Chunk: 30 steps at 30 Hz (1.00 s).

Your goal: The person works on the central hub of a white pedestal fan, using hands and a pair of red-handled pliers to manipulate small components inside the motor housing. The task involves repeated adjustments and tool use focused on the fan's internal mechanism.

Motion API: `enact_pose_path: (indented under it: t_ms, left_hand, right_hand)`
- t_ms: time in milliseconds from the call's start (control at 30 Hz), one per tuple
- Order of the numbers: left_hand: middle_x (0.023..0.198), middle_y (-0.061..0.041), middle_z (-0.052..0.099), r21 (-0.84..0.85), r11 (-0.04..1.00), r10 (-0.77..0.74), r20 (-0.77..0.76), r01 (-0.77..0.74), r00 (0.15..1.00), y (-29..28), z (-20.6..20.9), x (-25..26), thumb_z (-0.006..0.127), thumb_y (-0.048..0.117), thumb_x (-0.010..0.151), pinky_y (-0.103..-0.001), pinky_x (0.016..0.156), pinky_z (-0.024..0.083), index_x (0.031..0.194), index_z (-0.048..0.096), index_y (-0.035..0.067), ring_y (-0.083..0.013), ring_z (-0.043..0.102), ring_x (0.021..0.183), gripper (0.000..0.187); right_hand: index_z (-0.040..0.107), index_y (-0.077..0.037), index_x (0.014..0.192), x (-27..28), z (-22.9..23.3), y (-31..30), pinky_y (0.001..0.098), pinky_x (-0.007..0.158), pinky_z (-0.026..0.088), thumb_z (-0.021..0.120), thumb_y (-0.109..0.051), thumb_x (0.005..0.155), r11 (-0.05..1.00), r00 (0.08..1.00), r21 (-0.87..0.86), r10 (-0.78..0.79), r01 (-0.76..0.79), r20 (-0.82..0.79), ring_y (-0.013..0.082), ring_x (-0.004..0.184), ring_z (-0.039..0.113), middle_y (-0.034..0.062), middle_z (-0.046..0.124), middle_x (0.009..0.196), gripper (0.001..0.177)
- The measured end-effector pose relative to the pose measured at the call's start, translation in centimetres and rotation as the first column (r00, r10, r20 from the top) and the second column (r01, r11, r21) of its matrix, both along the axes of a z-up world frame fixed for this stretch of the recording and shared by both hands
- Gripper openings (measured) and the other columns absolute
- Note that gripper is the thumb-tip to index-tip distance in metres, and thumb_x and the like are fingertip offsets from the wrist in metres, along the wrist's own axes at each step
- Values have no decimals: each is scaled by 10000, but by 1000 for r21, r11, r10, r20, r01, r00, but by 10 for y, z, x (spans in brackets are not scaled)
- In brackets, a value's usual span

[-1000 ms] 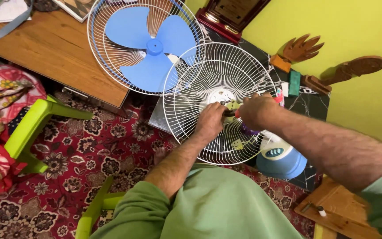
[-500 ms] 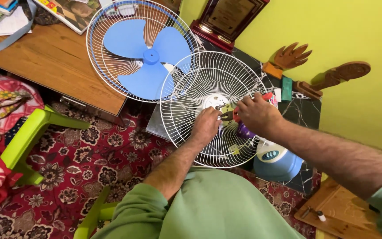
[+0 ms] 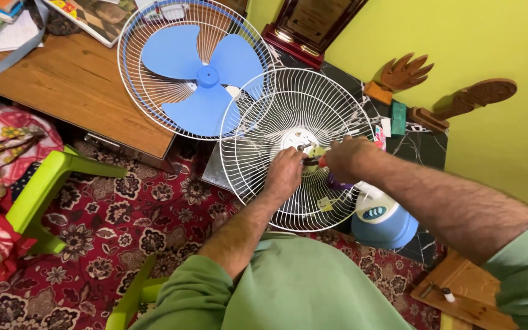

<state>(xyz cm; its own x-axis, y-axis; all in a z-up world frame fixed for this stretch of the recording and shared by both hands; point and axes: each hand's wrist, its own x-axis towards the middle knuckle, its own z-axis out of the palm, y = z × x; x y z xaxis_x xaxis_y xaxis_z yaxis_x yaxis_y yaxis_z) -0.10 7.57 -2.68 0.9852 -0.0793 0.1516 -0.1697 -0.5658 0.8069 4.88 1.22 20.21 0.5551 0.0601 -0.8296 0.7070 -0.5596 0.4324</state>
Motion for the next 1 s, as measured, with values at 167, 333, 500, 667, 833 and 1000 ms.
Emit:
enact_pose_path:
  t_ms: [167,333,500,667,833,1000]
  left_hand:
    - [1083,-104,680,-22,1000,5,32,-4,999,1,1,2,747,140,907,-356,906,570,1173,726,35,-204,632,989,287]
    - [1086,-118,679,-13,1000,-11,3,11,1000,5,7,2,786,208,872,-387,918,554,1169,721,26,-225,631,1005,354]
    - [1094,-119,677,-46,999,-2,27,3,1000,5,10,1,783,187,878,-376,937,564,1169,714,19,-223,634,1021,344]
    - [1104,-123,673,-44,999,-15,18,16,1000,5,9,1,779,166,873,-377,945,555,1169,718,21,-224,630,1027,335]
    - [1087,-113,672,-46,998,-43,-1,43,999,10,12,0,773,159,883,-375,956,547,1174,727,38,-223,630,1011,318]
    - [1076,-116,667,-58,998,-17,38,20,999,9,14,-1,786,194,865,-361,932,567,1151,728,25,-224,629,1017,337]
  right_hand:
    - [600,-218,1359,-2,-3,-13,473,990,469,585,-229,982,977,977,-4,213,-213,35,270,1274,517,86,538,1379,378]
    - [662,-45,1201,-17,1,-36,421,942,423,582,-244,947,746,725,-6,649,-666,232,230,1139,525,58,591,1179,332]
    - [642,-40,1244,-17,7,-30,423,958,436,598,-239,937,778,760,-2,614,-628,216,242,1162,525,60,574,1224,369]
    - [562,-43,1370,-11,11,-9,486,965,507,518,-266,1027,959,956,3,283,-284,81,299,1216,560,113,553,1331,411]
    - [547,-153,1417,1,7,-4,492,1065,496,500,-236,1031,997,997,-26,79,-79,-10,309,1318,535,112,514,1423,398]
    - [529,-113,1415,-7,8,-37,466,1009,437,526,-291,958,791,783,41,594,-610,184,282,1308,488,97,481,1472,491]
